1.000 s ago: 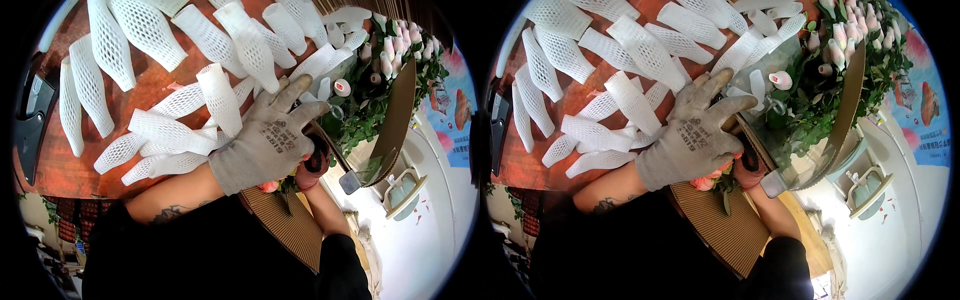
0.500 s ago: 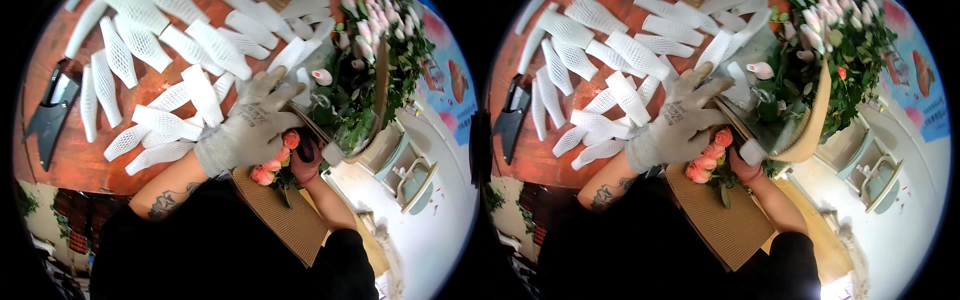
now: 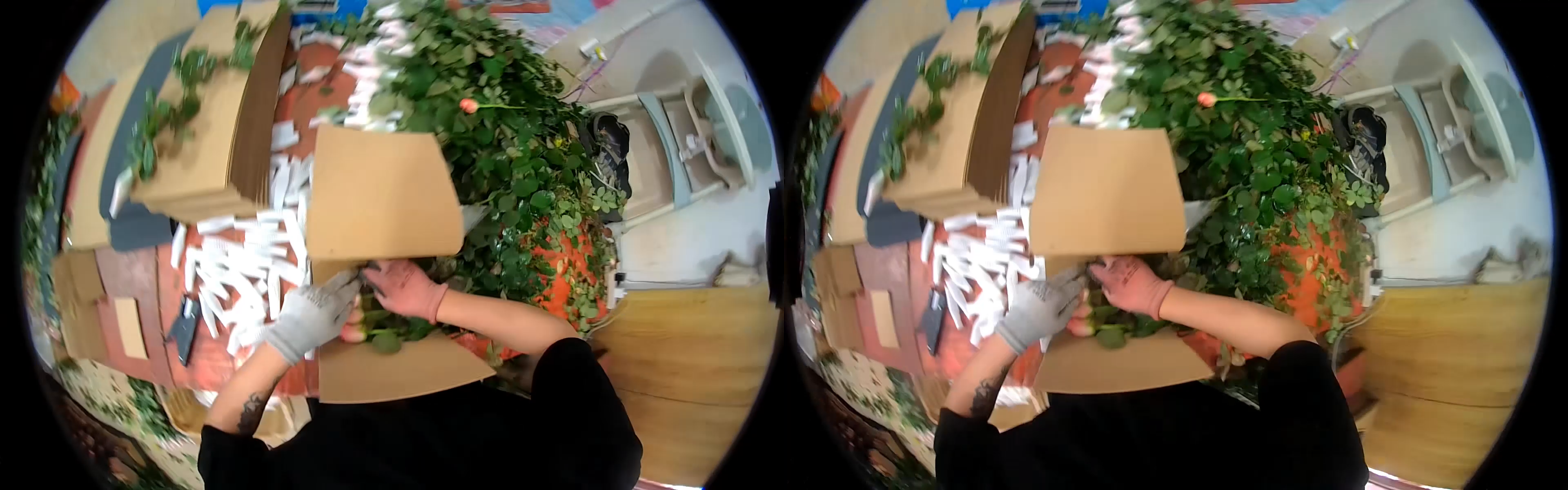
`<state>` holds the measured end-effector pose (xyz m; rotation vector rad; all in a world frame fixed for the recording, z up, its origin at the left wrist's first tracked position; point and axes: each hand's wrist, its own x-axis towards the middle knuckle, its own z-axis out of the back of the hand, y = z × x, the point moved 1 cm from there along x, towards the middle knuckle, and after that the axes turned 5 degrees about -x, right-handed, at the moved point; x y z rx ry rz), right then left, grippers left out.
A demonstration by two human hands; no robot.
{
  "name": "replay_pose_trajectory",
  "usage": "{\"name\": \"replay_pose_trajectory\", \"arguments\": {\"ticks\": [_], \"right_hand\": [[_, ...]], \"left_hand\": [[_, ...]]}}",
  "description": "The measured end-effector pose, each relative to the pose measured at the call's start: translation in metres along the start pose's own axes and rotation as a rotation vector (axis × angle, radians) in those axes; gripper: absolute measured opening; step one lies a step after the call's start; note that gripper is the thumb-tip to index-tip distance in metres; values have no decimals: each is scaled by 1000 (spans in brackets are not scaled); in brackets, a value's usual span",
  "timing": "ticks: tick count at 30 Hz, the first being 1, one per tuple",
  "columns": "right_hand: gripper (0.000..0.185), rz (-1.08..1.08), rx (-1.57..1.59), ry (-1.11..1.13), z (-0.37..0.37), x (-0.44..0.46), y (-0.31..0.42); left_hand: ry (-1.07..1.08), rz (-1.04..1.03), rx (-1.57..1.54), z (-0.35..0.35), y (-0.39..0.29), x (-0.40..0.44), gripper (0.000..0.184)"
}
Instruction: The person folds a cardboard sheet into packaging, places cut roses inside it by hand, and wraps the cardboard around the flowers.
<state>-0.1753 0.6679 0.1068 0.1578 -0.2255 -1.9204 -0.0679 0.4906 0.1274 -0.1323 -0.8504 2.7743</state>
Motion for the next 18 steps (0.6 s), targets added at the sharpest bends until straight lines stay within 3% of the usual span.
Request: {"name": "replay_pose_trajectory", "arguments": {"ticks": [1,4,6,8,10,12,14,17,18], "right_hand": [[32,-8,2,-57,15,0,-5],[46,121,-52,62,78,-19,3],[41,148,101,-60,143,-23,-19],[29,-13,446,-64,193,-9,-59],[21,-138,187,-531,187,11,-116],[21,-246,93,-403,161,40,-185],[22,-224,-97,-332,128,62,-234],[28,-276,-557,223,106,78,-238],[25,-280,-551,193,100,83,-238]], "left_hand": [[51,26,25,9,-5,5,32],[145,56,35,22,-12,8,36],[148,59,22,20,-6,14,39],[47,-25,-56,5,8,4,41],[-4,-83,-37,4,13,0,45],[216,144,45,14,-2,5,44],[135,54,68,4,8,2,44],[171,97,61,7,0,5,44],[173,113,69,7,-2,5,43]]}}
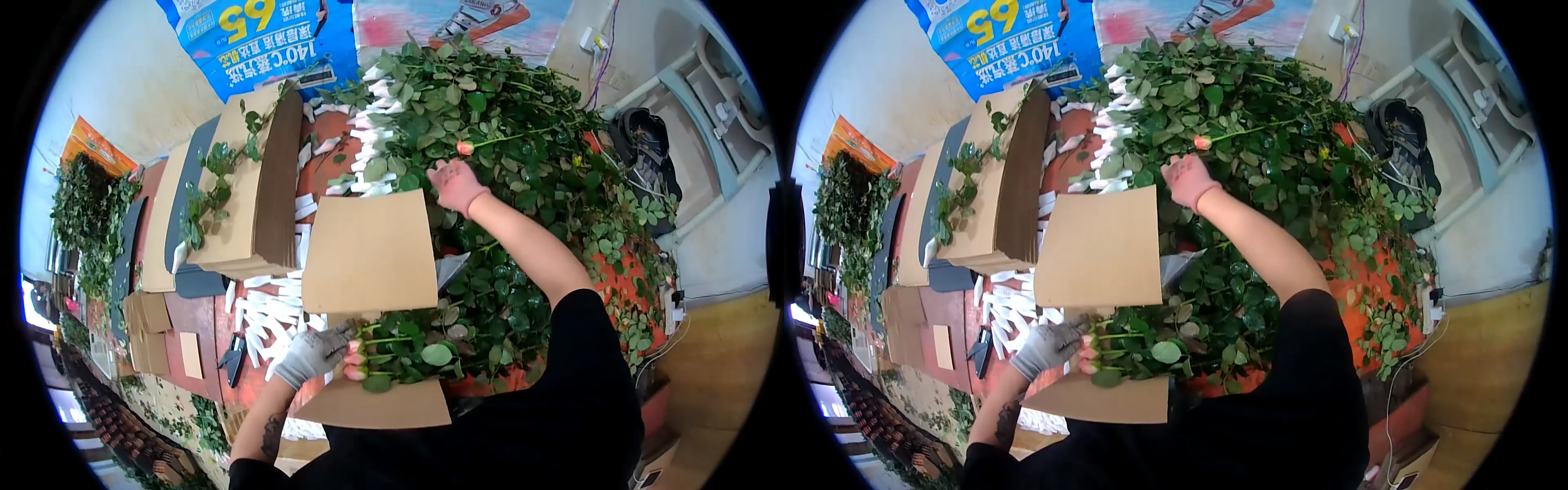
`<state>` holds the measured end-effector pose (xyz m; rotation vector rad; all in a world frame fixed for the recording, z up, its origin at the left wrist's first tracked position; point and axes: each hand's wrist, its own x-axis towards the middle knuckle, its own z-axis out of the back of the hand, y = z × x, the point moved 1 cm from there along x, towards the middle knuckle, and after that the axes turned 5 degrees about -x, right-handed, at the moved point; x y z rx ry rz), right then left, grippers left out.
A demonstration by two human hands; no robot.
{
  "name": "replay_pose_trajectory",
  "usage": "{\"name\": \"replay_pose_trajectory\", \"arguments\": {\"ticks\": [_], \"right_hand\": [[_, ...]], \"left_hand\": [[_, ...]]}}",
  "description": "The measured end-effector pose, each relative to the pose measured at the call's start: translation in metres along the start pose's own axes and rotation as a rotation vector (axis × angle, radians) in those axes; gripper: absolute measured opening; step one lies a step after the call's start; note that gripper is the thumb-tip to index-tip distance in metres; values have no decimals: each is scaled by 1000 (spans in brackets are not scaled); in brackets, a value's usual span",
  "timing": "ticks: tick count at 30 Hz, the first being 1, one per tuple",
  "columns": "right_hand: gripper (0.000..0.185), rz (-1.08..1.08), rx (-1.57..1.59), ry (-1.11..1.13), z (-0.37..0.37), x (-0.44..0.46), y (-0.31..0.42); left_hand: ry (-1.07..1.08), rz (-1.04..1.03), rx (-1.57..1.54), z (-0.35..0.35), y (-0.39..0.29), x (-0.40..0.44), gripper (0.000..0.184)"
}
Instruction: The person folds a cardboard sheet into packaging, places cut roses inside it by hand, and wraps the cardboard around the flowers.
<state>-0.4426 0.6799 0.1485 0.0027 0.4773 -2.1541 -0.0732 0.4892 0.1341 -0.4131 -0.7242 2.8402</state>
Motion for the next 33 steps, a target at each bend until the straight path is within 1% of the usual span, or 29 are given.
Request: {"name": "replay_pose_trajectory", "arguments": {"ticks": [2,3,4,6,7,8,9,10,12,14,15,16,17,18,20,21,22,23,27,28,29,30,31,32,33], "right_hand": [[21,-9,-109,-258,-12,4,8],[17,-18,-81,-267,-13,8,9],[17,-25,-77,-261,-15,7,8],[16,30,-35,-341,-12,3,4],[16,20,-40,-340,-8,5,0],[16,-30,-11,-395,-2,7,-9],[16,-75,19,-448,9,7,-17],[16,-59,76,-387,20,10,-30],[27,-155,123,-623,-14,30,-59],[30,-70,492,-691,-13,32,-86],[31,-133,566,-619,-24,41,-108],[31,-168,600,-584,-28,42,-116],[32,-205,634,-550,-23,41,-119],[33,-230,460,-583,-19,34,-120],[34,-276,108,-642,-12,22,-120],[33,-275,337,-677,-13,21,-115],[33,-277,337,-677,-20,23,-110],[31,-168,547,-718,-28,24,-103],[28,-51,175,-344,-3,-3,-59],[28,-13,86,-104,56,-35,-36],[28,-15,82,-115,57,-34,-38],[25,1,261,-173,56,-29,-39],[22,25,439,-230,57,-24,-41],[23,18,520,-374,68,-16,-51],[24,134,628,-582,30,33,-83]], "left_hand": [[-79,-56,-49,-3,3,-1,43],[-69,-25,-59,-3,2,-2,43],[-61,-30,-58,-3,1,-3,43],[-94,-26,-14,-4,1,-3,40],[-112,-66,22,-2,2,-1,39],[-133,-106,58,0,2,1,38],[-185,-142,9,-2,2,2,36],[-234,-171,-45,-3,1,0,35],[-204,-122,-43,2,-4,1,33],[-148,-33,-32,2,-5,-1,34],[-216,-65,40,0,-6,-2,35],[-215,-69,41,-5,-2,-3,35],[-207,-31,-26,-10,0,-3,35],[-197,8,-95,-13,2,-4,35],[-200,-4,-78,-14,2,-3,34],[-201,-8,-64,-13,1,-3,34],[-199,-10,-63,-14,2,-4,34],[-194,2,-85,-16,3,-4,34],[-167,33,-111,-11,-5,1,32],[-175,26,-103,-12,-5,1,32],[-165,48,-173,-14,-4,-1,33],[-157,73,-242,-15,-2,-2,34],[-165,48,-156,-15,-1,-3,36],[-175,25,-70,-13,0,-3,37],[-157,-26,-16,-9,-3,-3,39]]}}
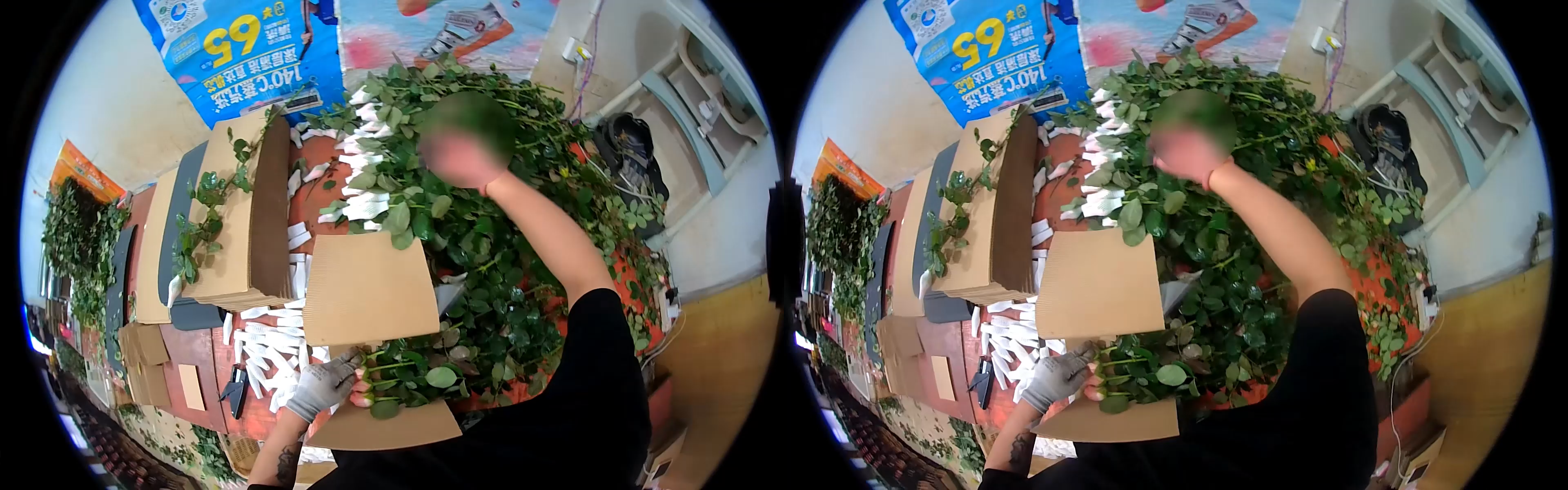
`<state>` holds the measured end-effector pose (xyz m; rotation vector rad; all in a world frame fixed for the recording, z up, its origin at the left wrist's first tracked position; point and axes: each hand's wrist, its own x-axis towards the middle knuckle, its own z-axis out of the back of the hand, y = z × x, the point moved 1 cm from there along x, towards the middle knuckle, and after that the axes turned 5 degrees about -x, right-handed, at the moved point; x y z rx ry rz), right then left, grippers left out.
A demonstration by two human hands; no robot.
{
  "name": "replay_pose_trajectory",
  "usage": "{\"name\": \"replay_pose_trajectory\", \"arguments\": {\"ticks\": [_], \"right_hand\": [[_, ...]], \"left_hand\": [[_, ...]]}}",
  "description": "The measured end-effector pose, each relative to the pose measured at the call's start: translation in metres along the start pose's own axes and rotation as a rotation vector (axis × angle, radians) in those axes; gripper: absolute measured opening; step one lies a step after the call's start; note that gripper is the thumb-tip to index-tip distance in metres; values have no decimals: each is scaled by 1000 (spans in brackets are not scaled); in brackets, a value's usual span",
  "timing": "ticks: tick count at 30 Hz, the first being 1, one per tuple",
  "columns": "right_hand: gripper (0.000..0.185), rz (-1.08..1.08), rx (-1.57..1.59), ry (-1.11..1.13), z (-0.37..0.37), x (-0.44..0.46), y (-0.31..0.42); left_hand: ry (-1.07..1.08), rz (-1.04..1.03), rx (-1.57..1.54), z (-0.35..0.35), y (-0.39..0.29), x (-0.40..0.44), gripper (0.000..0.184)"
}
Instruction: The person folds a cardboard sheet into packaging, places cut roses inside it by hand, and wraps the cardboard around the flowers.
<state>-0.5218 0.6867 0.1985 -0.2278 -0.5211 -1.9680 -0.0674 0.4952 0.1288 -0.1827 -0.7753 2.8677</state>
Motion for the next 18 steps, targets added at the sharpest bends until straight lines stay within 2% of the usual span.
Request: {"name": "replay_pose_trajectory", "arguments": {"ticks": [2,3,5,6,7,8,9,10,11,13,14,15,17,18], "right_hand": [[29,-34,199,-127,-3,41,-32],[32,-206,260,-76,28,60,-11],[32,-434,-86,-81,46,93,0],[30,-243,-387,-220,22,105,-34],[28,-47,-682,-359,-5,117,-68],[28,-44,-678,-365,3,122,-53],[28,-248,-584,-164,26,121,-14],[28,-454,-484,41,39,117,13],[29,-477,-499,67,38,115,21],[27,-339,-593,-81,-36,127,-74],[27,-273,-645,-157,-71,133,-119],[27,-276,-657,-159,-64,125,-118],[35,-188,-642,156,-48,115,-117],[38,-80,-543,-8,-41,100,-112]], "left_hand": [[-4,-68,2,-2,6,-1,39],[-12,-61,8,-4,6,-4,39],[39,25,-102,-4,5,-2,35],[-121,-180,-55,-1,6,0,33],[-125,-175,-49,5,2,3,33],[-65,-99,-80,13,-7,5,33],[2,-27,-114,16,-10,7,33],[-82,-91,-112,13,-6,7,33],[-67,-103,-120,10,-4,7,33],[-19,13,-159,6,-3,5,34],[-32,-2,-150,6,-5,8,34],[-35,-13,-152,6,-6,8,34],[-56,-24,-164,10,-8,7,34],[-66,-29,-158,12,-9,8,34]]}}
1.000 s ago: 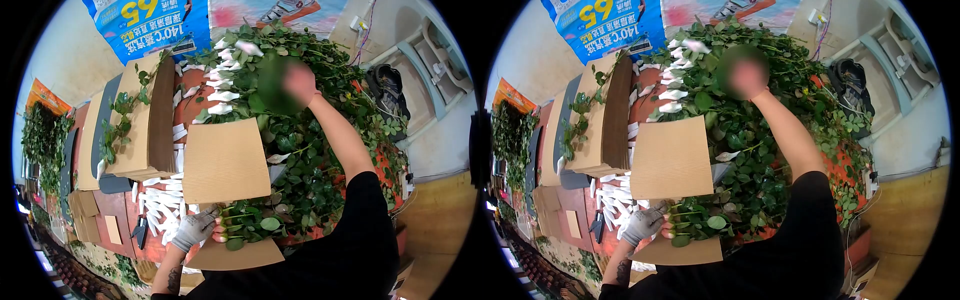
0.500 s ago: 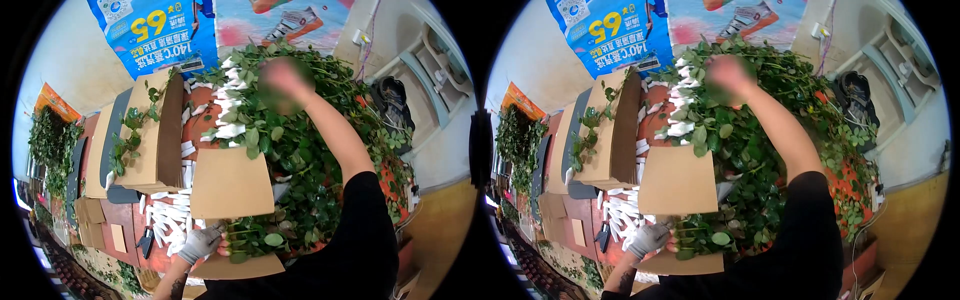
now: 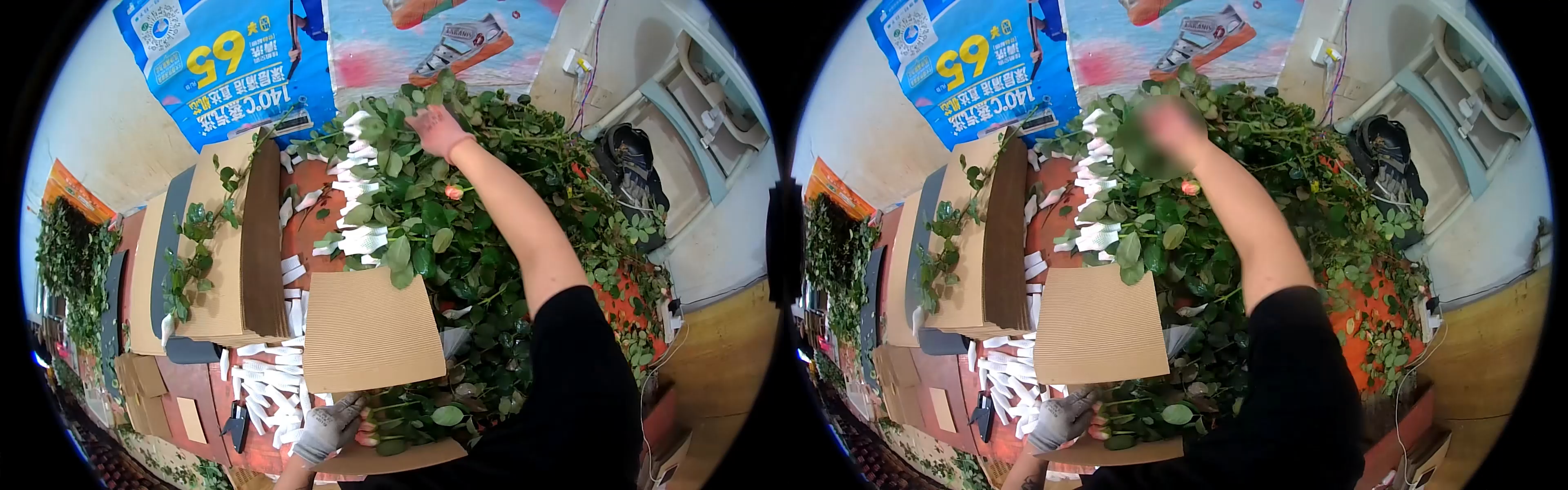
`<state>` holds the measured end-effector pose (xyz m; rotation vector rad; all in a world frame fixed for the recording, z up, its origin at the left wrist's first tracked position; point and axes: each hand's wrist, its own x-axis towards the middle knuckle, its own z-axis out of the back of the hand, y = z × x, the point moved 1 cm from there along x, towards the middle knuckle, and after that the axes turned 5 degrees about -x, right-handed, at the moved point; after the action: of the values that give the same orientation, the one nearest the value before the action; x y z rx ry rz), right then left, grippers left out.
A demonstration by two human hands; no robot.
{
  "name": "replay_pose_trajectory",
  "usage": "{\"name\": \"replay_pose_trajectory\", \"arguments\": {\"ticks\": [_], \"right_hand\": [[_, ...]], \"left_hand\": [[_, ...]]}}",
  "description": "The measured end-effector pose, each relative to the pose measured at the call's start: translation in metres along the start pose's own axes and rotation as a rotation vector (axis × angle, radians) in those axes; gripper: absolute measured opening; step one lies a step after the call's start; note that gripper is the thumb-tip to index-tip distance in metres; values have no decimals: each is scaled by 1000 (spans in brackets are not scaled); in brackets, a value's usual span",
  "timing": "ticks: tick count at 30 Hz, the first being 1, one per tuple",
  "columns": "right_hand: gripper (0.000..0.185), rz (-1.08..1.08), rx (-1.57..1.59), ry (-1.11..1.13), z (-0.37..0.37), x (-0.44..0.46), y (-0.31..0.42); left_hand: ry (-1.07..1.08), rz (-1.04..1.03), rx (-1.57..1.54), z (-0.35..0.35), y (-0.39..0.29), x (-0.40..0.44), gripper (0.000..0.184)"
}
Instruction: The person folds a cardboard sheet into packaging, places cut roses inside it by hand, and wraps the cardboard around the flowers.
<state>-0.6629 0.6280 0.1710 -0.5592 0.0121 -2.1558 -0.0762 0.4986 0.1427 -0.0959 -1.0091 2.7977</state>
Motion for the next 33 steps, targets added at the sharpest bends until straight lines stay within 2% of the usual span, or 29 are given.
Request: {"name": "replay_pose_trajectory", "arguments": {"ticks": [1,3,4,5,7,9,10,11,13,15,16,18,20,21,22,23,25,26,28,29,30,31,32,33], "right_hand": [[38,4,-3,-5,31,-15,9],[39,24,-169,144,117,-40,32],[41,101,406,-137,86,-52,9],[37,121,410,-198,95,-69,9],[30,121,-17,-182,136,-94,36],[23,208,-357,-47,131,-120,62],[19,234,-409,104,115,-131,70],[17,212,-366,420,107,-139,78],[15,194,-242,568,101,-143,76],[12,172,-366,318,138,-120,84],[13,130,-233,87,130,-101,73],[21,-20,1,-51,153,-53,70],[34,-60,128,1,128,-1,51],[40,-51,44,7,107,18,46],[42,-76,-34,144,85,37,41],[39,-103,-131,160,75,45,45],[36,-137,-154,326,58,49,46],[36,-138,-149,322,49,48,48],[30,-35,-283,363,35,40,51],[30,-36,-288,370,37,31,52],[26,50,-340,304,40,22,53],[22,137,-395,233,47,17,51],[22,133,-407,230,63,11,44],[19,105,-418,75,92,1,37]], "left_hand": [[15,6,20,0,-1,0,34],[28,23,37,-3,-2,-4,34],[-17,-4,18,-6,1,-4,33],[-60,-31,-2,-7,2,-5,33],[-63,-28,-25,-10,1,-4,31],[-99,-63,7,-20,11,-8,30],[-128,-98,12,-22,15,-8,32],[-130,-103,16,-19,12,-6,32],[-54,-67,44,-11,5,-4,33],[-38,-36,26,-7,3,-4,35],[-12,-17,2,-7,3,-4,36],[-7,-20,2,-8,6,-5,36],[20,12,-22,-7,7,-5,35],[22,-9,-9,-4,4,-1,35],[3,-59,39,1,-1,3,34],[-14,-107,88,4,-5,5,33],[11,-95,115,3,-5,3,33],[-7,-72,57,0,-2,1,33],[-31,-49,4,-3,-3,-2,33],[-34,-49,15,-3,-5,-2,33],[-36,-52,26,-5,-1,-3,32],[-24,9,15,-9,1,-5,32],[-13,71,5,-13,2,-8,31],[-17,61,4,-15,4,-9,31]]}}
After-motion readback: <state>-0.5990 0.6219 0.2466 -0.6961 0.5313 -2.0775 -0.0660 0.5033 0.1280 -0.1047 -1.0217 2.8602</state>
